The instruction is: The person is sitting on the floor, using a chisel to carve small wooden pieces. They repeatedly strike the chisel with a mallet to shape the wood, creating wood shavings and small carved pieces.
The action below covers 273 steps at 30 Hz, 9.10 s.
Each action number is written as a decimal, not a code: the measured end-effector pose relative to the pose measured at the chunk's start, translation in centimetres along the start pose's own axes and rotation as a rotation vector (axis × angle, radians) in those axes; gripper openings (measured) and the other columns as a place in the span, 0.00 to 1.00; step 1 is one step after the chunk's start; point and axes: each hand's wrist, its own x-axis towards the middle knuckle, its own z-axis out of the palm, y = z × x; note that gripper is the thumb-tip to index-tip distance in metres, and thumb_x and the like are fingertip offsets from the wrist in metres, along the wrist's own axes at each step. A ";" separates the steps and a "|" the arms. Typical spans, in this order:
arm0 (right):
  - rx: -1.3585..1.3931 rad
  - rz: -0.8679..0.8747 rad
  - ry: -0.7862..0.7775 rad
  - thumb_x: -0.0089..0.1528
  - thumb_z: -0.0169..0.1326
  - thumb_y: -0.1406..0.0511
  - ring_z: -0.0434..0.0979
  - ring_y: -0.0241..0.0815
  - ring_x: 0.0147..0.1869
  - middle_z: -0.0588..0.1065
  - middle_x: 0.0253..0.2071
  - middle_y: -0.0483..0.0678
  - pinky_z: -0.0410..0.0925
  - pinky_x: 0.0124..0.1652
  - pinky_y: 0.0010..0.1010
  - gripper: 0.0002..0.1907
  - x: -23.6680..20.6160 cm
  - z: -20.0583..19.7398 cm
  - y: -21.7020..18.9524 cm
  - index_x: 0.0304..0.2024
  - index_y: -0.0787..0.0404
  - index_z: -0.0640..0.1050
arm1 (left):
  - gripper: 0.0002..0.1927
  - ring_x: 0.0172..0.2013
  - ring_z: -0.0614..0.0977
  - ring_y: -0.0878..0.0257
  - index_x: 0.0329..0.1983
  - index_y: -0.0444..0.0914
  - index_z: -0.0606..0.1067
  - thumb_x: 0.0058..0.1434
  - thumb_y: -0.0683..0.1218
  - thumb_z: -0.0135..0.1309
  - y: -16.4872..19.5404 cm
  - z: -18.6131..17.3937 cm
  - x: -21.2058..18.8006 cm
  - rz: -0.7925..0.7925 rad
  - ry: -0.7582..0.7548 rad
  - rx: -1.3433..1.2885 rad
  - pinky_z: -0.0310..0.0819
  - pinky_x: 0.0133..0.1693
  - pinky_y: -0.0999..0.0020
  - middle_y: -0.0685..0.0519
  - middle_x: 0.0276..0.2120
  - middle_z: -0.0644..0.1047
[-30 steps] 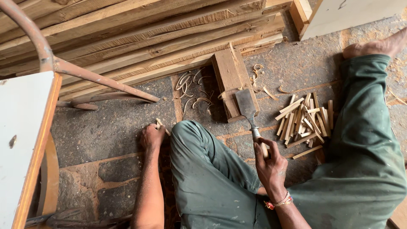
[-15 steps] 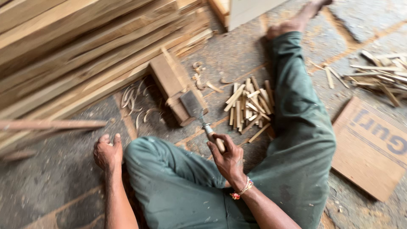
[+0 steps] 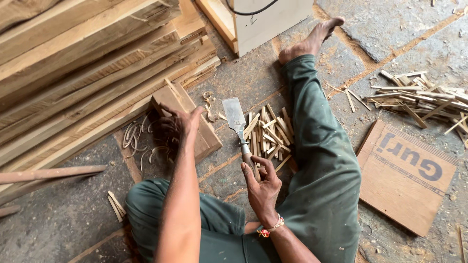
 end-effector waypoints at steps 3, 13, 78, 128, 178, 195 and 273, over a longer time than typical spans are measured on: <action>0.017 -0.007 0.012 0.60 0.65 0.62 0.69 0.25 0.23 0.77 0.20 0.43 0.60 0.21 0.22 0.17 0.4 -0.1 -0.3 0.49 0.61 0.79 | 0.74 0.73 0.32 0.26 0.77 0.43 0.26 0.50 0.65 0.72 -1.6 0.7 -0.1 0.087 -0.032 -0.125 0.16 0.65 0.28 0.20 0.72 0.32; 0.013 0.023 -0.049 0.61 0.65 0.62 0.72 0.30 0.23 0.78 0.22 0.52 0.62 0.20 0.24 0.17 -0.2 -0.1 0.7 0.50 0.61 0.79 | 0.69 0.75 0.38 0.29 0.80 0.43 0.32 0.53 0.67 0.67 -0.7 -0.4 -1.1 0.030 -0.047 0.061 0.23 0.71 0.32 0.24 0.73 0.36; -0.240 -0.178 -0.273 0.61 0.62 0.58 0.82 0.31 0.22 0.84 0.31 0.52 0.70 0.17 0.28 0.19 -0.1 2.8 4.0 0.52 0.57 0.76 | 0.14 0.34 0.86 0.66 0.46 0.34 0.83 0.66 0.48 0.57 -7.8 -10.8 -11.7 0.550 -0.213 -0.589 0.81 0.35 0.71 0.52 0.37 0.84; -0.350 -0.132 -0.283 0.60 0.64 0.58 0.82 0.34 0.22 0.82 0.23 0.51 0.67 0.19 0.29 0.21 -0.8 2.2 2.5 0.52 0.57 0.77 | 0.12 0.32 0.78 0.59 0.51 0.40 0.81 0.65 0.42 0.56 -11.2 -6.9 -6.6 0.796 -0.167 0.239 0.78 0.32 0.62 0.50 0.37 0.81; -0.422 -0.079 -0.312 0.64 0.59 0.59 0.76 0.30 0.24 0.82 0.27 0.46 0.69 0.24 0.28 0.22 -1.4 2.6 -0.2 0.61 0.52 0.78 | 0.10 0.29 0.85 0.61 0.34 0.38 0.79 0.53 0.47 0.67 -8.1 -3.8 -6.2 0.238 -0.170 -0.325 0.78 0.35 0.62 0.53 0.28 0.83; -0.490 0.020 -0.240 0.58 0.62 0.70 0.81 0.27 0.25 0.83 0.24 0.49 0.71 0.28 0.23 0.21 -10.0 -3.8 -4.0 0.54 0.58 0.83 | 0.31 0.17 0.73 0.58 0.13 0.40 0.72 0.67 0.63 0.53 -8.2 -4.8 -15.5 1.445 -0.372 -0.479 0.71 0.30 0.58 0.52 0.12 0.71; -0.341 -0.086 -0.224 0.63 0.60 0.64 0.65 0.25 0.21 0.69 0.15 0.40 0.57 0.21 0.24 0.14 -3.9 1.5 1.6 0.52 0.57 0.82 | 0.11 0.26 0.85 0.54 0.29 0.36 0.83 0.57 0.49 0.63 -7.9 -5.7 -7.2 0.258 -0.147 -0.298 0.78 0.35 0.59 0.45 0.23 0.83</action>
